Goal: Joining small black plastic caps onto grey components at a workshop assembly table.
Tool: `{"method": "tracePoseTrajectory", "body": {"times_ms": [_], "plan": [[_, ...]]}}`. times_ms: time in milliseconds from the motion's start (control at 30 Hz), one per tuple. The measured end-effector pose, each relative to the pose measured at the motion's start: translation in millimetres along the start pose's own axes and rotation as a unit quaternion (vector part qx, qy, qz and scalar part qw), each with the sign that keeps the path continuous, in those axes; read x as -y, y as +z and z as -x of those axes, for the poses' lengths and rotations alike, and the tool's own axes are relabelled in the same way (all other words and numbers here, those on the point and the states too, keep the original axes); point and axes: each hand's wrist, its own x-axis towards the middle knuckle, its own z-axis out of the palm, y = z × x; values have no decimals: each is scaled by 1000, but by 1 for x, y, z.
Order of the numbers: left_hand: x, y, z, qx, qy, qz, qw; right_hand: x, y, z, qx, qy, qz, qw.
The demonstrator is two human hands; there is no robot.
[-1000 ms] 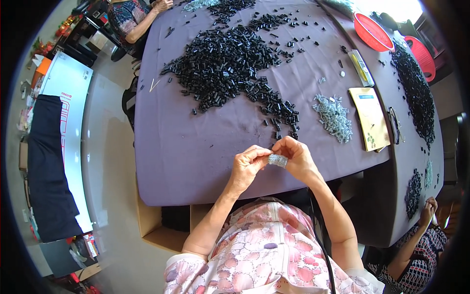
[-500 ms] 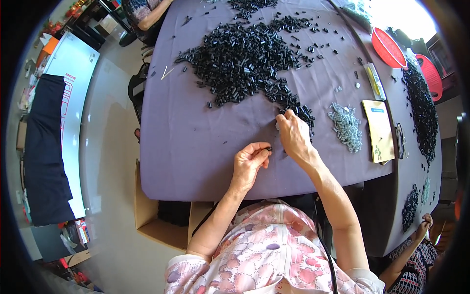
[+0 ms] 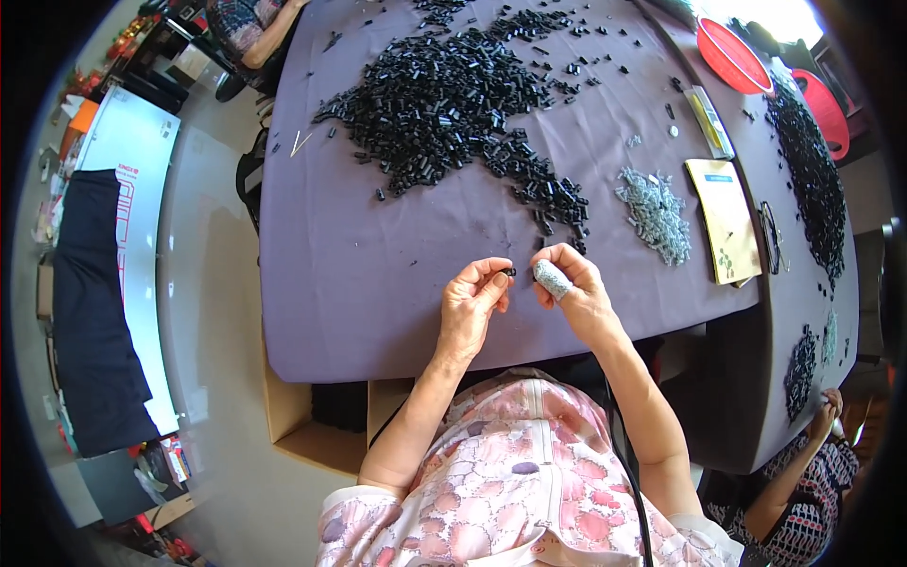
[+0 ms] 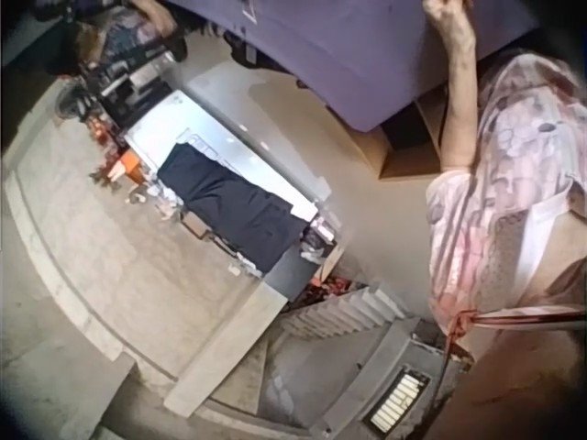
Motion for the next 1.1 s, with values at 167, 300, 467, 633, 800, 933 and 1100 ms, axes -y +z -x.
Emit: {"method": "tracePoseTrajectory", "body": {"times_ms": [167, 300, 467, 633, 800, 933, 1100], "plan": [[6, 11, 4, 13, -15, -9, 1000, -12, -5, 14, -49, -51, -39, 997], [8, 19, 5, 0, -7, -14, 1000, -18, -5, 19, -82, -87, -41, 992], [6, 23, 7, 0, 5, -67, 998, -23, -3, 23, -91, -84, 4, 992], [5, 21, 10, -7, 17, -117, 993, -26, -4, 23, -82, -76, 27, 993], [5, 19, 11, 29, 5, -23, 999, -23, -2, 24, -74, -63, -6, 995], [8, 23, 11, 14, -2, 49, 999, -22, 2, 26, -63, -61, -49, 995], [9, 30, 10, -20, 7, 102, 995, -23, 6, 26, -66, -68, -57, 994]]}}
